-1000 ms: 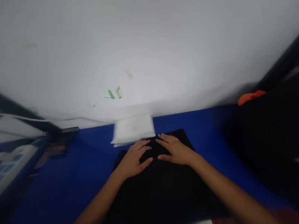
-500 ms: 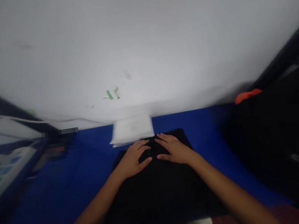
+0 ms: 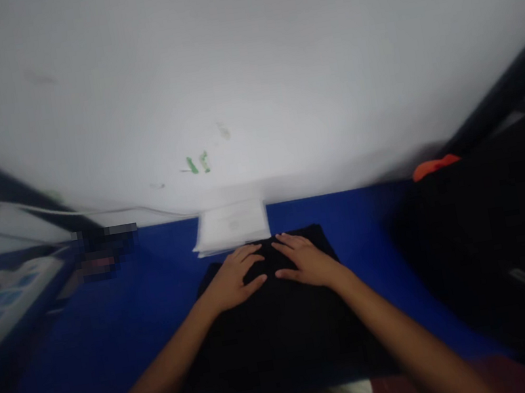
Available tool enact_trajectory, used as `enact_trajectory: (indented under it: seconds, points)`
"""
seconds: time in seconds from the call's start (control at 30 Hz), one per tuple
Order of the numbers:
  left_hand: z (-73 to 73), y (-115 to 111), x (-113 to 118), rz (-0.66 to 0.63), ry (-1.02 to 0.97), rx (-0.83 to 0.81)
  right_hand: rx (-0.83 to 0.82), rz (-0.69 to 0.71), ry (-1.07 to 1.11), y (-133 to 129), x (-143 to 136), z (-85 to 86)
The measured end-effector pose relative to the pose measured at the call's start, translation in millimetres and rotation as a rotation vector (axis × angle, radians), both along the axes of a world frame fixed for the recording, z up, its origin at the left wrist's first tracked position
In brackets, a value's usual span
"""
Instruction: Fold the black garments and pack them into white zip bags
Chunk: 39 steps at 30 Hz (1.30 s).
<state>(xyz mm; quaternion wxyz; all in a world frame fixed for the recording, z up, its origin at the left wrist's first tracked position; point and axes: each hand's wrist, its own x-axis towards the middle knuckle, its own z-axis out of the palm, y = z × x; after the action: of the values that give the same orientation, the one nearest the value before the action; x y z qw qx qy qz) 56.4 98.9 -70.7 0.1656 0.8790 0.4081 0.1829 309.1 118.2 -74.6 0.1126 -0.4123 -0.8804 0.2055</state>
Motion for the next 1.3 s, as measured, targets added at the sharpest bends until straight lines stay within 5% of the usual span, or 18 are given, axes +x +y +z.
enact_trajectory:
  seconds: [1.3]
  points:
    - [2.1, -0.3, 0.5, -0.004, 0.0, -0.002, 0.0, 0.004, 0.009, -0.1, -0.6, -0.1]
